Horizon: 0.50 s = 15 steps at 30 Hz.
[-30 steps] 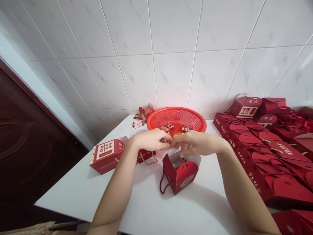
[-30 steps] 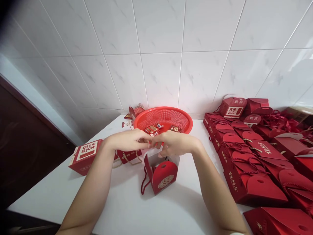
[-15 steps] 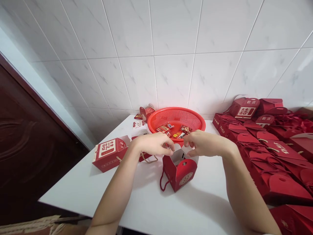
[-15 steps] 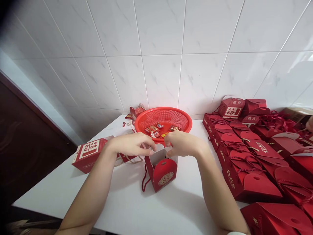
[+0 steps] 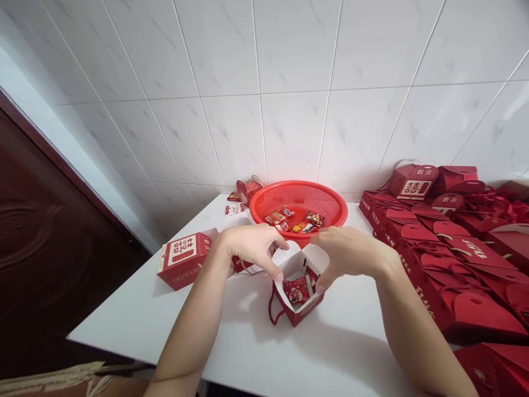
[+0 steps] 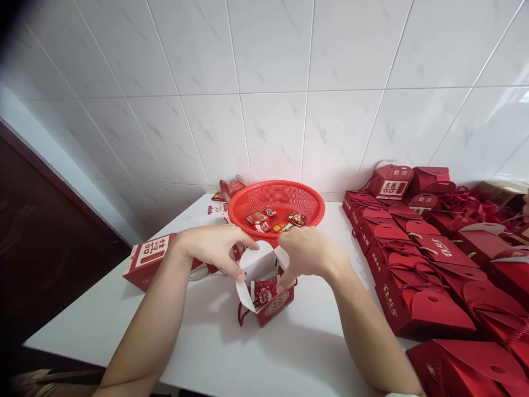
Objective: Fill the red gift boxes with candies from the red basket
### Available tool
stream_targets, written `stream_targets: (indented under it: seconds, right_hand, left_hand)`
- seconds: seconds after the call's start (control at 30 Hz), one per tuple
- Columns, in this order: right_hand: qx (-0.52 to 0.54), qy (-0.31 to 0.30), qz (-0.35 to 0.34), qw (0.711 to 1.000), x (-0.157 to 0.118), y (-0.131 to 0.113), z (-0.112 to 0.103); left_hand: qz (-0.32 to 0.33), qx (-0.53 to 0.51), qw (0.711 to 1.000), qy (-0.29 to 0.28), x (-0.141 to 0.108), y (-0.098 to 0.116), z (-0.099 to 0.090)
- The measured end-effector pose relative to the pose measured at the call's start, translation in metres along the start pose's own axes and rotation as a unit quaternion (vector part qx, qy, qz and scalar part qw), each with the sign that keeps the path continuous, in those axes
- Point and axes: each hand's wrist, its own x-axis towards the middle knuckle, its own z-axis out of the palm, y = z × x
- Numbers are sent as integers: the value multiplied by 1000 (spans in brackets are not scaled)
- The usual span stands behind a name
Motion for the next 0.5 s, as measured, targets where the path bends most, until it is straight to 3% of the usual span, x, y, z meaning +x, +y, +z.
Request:
stream_targets:
  seconds: [0.2,0.3,0.37,0.43,0.5]
  right_hand:
    - [78,59,-105,990,-19,-7,7]
    - [84,18,-144,986,-18,-18,12]
    - [74,-21,-145,986,-13,-22,12]
    - [71,-59,-142,985,-6,-21,10]
    - [86,-97,-149,980,1,-16,7]
  left_hand:
    - [-35,-39,999,-5,0,0,-2]
    - [-44,3,999,-10,6,2,3]
    - [-63,32,997,19,12,5,9]
    - [-80,36,995,39,17,9,15]
    - [-98,22,995,22,21,14,19]
